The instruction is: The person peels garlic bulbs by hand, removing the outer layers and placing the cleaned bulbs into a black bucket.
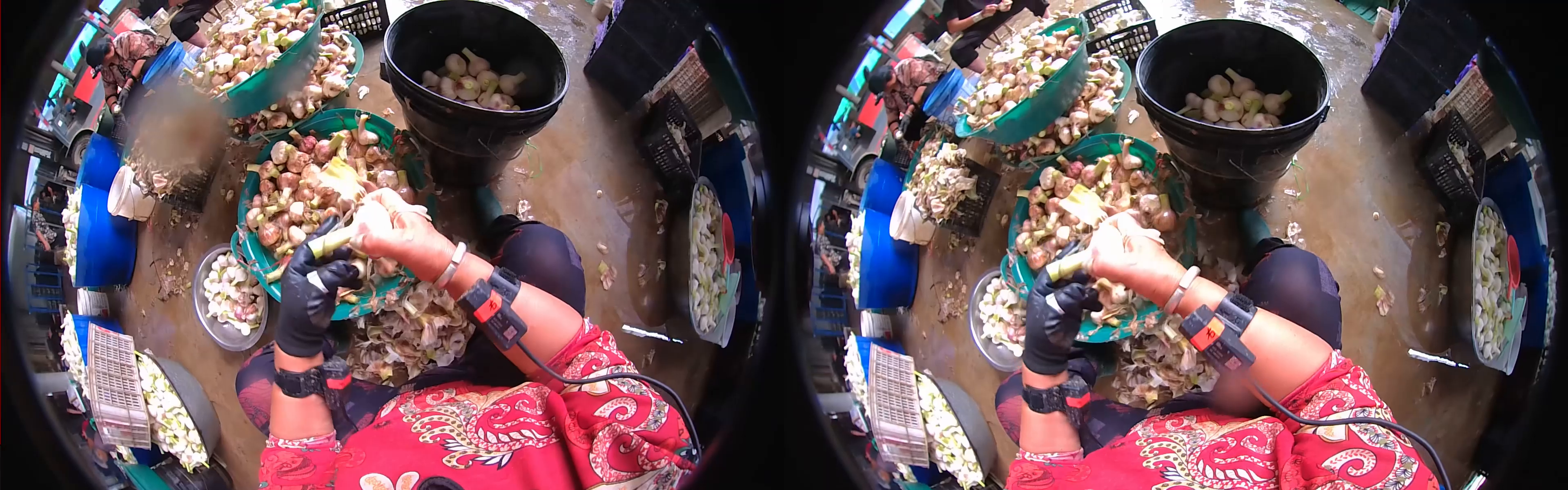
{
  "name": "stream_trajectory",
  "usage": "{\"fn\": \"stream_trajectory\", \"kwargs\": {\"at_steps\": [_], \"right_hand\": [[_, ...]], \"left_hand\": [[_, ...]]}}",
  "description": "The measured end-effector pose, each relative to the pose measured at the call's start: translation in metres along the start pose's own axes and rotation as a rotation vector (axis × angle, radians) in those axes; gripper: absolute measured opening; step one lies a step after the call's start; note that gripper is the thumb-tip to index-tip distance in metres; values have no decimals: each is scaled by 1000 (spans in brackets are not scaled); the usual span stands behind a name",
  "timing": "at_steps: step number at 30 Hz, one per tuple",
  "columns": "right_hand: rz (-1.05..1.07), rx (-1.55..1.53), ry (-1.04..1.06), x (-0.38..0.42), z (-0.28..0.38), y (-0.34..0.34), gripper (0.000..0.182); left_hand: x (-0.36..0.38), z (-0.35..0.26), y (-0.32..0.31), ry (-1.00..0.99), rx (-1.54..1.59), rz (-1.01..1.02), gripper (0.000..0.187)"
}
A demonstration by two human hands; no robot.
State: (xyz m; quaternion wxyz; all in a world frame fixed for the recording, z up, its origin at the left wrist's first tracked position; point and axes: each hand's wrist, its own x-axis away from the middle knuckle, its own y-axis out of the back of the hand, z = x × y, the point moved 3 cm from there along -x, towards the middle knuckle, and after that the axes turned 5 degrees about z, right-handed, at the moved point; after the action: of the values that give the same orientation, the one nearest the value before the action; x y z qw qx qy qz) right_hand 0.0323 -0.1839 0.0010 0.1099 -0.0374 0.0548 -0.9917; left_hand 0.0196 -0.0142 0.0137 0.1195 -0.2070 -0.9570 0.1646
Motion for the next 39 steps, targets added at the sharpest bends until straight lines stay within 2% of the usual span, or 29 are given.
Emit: {"fn": "stream_trajectory", "kwargs": {"at_steps": [1, 2, 3, 6, 7, 9, 11, 12, 13, 14, 16, 18, 19, 20, 21, 22, 23, 24, 25, 26, 28, 30, 31, 32, 33, 36, 37, 38, 39], "right_hand": [[-33, 51, 23, 2, 1, -5, 36], [-65, 103, 44, 4, 2, -6, 37], [-32, 84, -25, 7, 11, -5, 40], [-109, -669, 65, -3, -6, -1, 24], [-192, -712, 112, -3, -1, 1, 15], [-82, -799, 159, -4, 1, 10, 15], [90, -937, 138, 5, 21, 8, 15], [311, -851, 89, 13, 20, 13, 18], [350, -691, -26, 20, 21, 9, 18], [382, -529, -136, 27, 22, 5, 17], [675, -47, -276, 35, 3, 1, 16], [724, 280, -227, 47, -4, 0, 14], [717, 273, -230, 49, -7, 1, 14], [773, 471, -196, 50, -12, 1, 15], [826, 667, -164, 52, -19, 1, 19], [825, 653, -176, 54, -24, 0, 19], [843, 844, -172, 56, -31, -2, 20], [859, 1036, -164, 56, -38, -3, 22], [786, 1028, -211, 55, -43, -1, 21], [766, 1055, -195, 51, -32, 2, 20], [585, 980, -73, 44, -30, 18, 19], [241, 892, 64, 39, -14, 38, 20], [149, 881, 64, 35, -8, 45, 22], [58, 878, 63, 30, 0, 52, 24], [-16, 893, 44, 29, 10, 55, 25], [-153, 844, 62, 25, 11, 57, 28], [-142, 836, 63, 24, 9, 56, 28], [-133, 825, 64, 22, 6, 56, 29], [-114, 800, 57, 22, 5, 56, 28]], "left_hand": [[2, -5, -16, -69, -7, -24, 56], [-2, 2, -15, -190, 42, -37, 50], [-4, 2, -14, -174, 57, -65, 45], [-8, -2, -8, -141, 55, -96, 29], [-8, 0, -3, -131, 106, -114, 26], [-9, 4, 11, -116, 195, -155, 21], [-11, 5, 25, -139, -13, -164, 27], [-12, 7, 37, -170, -115, -125, 30], [-13, 4, 34, -170, -176, -200, 33], [-9, 6, 32, -120, -49, -202, 33], [-12, 15, 45, -31, 116, -216, 33], [-13, 30, 55, -28, 80, -239, 31], [-18, 37, 63, -106, -37, -226, 30], [-21, 41, 73, -184, -153, -212, 29], [-34, 34, 71, 30, 371, -253, 29], [-46, 17, 57, -15, 329, -191, 30], [-63, -2, 62, 158, 676, 123, 33], [-68, -40, 9, -53, 534, 100, 36], [-77, -63, -7, -5, 590, 195, 33], [-75, -79, -43, -214, 299, 142, 28], [-91, -60, -20, -331, -367, 265, 24], [-96, -7, 13, -271, -1139, 220, 15], [-100, 57, 56, 41, -935, 69, 10], [-90, 91, 61, 276, -854, 3, 15], [-83, 123, 66, 303, -1013, 35, 28], [-80, 180, 60, 263, -1536, 152, 30], [-87, 194, 58, 327, -1630, 164, 31], [-93, 219, 77, 180, -1667, 222, 33], [-96, 216, 71, 270, -1729, 269, 33]]}}
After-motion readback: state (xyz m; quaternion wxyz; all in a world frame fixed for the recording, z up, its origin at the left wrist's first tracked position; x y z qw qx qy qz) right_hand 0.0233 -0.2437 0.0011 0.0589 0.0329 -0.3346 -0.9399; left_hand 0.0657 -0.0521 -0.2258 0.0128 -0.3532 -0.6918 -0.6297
